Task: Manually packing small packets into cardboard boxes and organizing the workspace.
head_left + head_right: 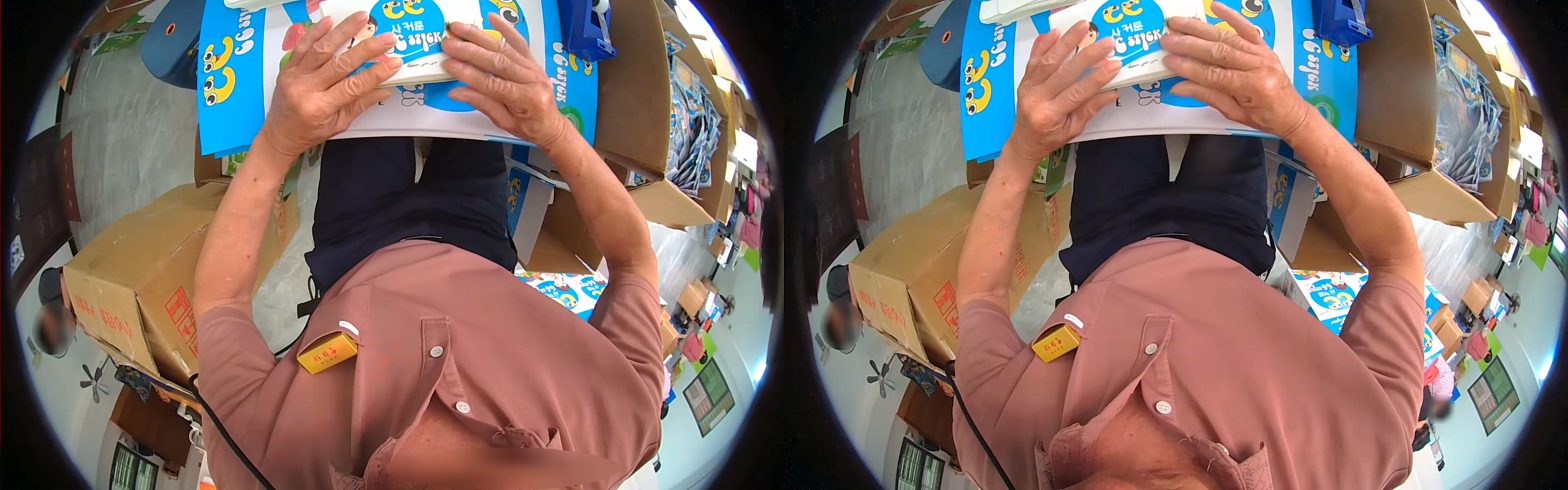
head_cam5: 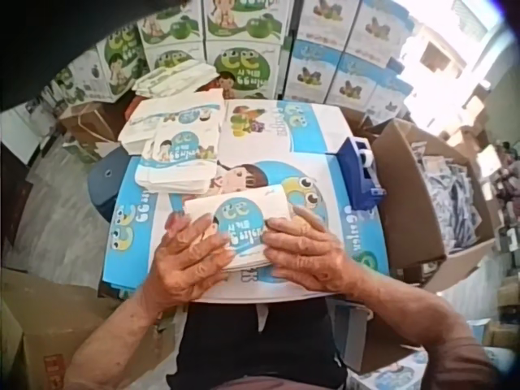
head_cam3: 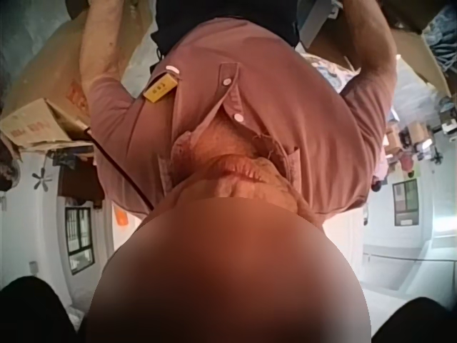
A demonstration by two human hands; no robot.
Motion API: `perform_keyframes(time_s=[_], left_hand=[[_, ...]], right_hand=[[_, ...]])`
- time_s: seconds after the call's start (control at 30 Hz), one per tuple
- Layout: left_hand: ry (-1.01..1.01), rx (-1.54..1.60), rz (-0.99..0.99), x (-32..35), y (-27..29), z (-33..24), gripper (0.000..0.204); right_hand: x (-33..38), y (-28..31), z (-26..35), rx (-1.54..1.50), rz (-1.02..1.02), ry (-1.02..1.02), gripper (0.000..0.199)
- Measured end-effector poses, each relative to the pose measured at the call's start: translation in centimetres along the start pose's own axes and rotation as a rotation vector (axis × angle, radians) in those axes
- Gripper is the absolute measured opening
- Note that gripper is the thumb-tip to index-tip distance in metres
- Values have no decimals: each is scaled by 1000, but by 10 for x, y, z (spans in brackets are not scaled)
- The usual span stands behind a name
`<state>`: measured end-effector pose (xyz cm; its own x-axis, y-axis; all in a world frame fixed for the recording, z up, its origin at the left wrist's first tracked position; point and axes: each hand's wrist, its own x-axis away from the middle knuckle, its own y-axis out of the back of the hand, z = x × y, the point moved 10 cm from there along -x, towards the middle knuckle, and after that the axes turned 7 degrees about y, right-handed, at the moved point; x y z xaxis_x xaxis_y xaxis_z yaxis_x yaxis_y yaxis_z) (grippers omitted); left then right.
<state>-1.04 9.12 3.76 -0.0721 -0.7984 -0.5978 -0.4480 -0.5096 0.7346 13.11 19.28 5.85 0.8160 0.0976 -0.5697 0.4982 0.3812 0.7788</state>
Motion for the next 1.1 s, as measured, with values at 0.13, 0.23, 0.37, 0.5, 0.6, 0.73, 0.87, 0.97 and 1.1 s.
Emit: perform_keyframes(time_s=[0.13, 0.23, 0.37, 0.5, 0.6, 0.73, 0.87, 0.97, 1.1], left_hand=[[26, 3, -51, 4, -7, 3, 46], [35, 63, 44, -9, -3, 6, 48], [60, -37, 119, -36, -5, -7, 50], [84, -79, 122, -34, -13, -5, 49], [78, -71, 130, -35, -13, -4, 48], [79, -93, 131, -36, -10, -10, 45], [83, -108, 133, -40, -10, -12, 44], [71, -97, 121, -35, -10, -12, 42], [48, -82, 103, -32, -11, -14, 42]], right_hand=[[18, -12, -6, 125, -78, -3, 36], [17, -8, -5, 74, -152, -8, 36], [13, -6, 0, 59, -170, -44, 32], [-5, 14, 0, 112, -120, -63, 43], [-43, 50, -14, 270, -135, -213, 59], [-59, 49, -73, 22, -308, -435, 32], [-69, -24, -91, 472, 335, -559, 39], [-70, -23, -96, 470, 348, -603, 36], [-111, 19, -76, 601, 14, -389, 38]])
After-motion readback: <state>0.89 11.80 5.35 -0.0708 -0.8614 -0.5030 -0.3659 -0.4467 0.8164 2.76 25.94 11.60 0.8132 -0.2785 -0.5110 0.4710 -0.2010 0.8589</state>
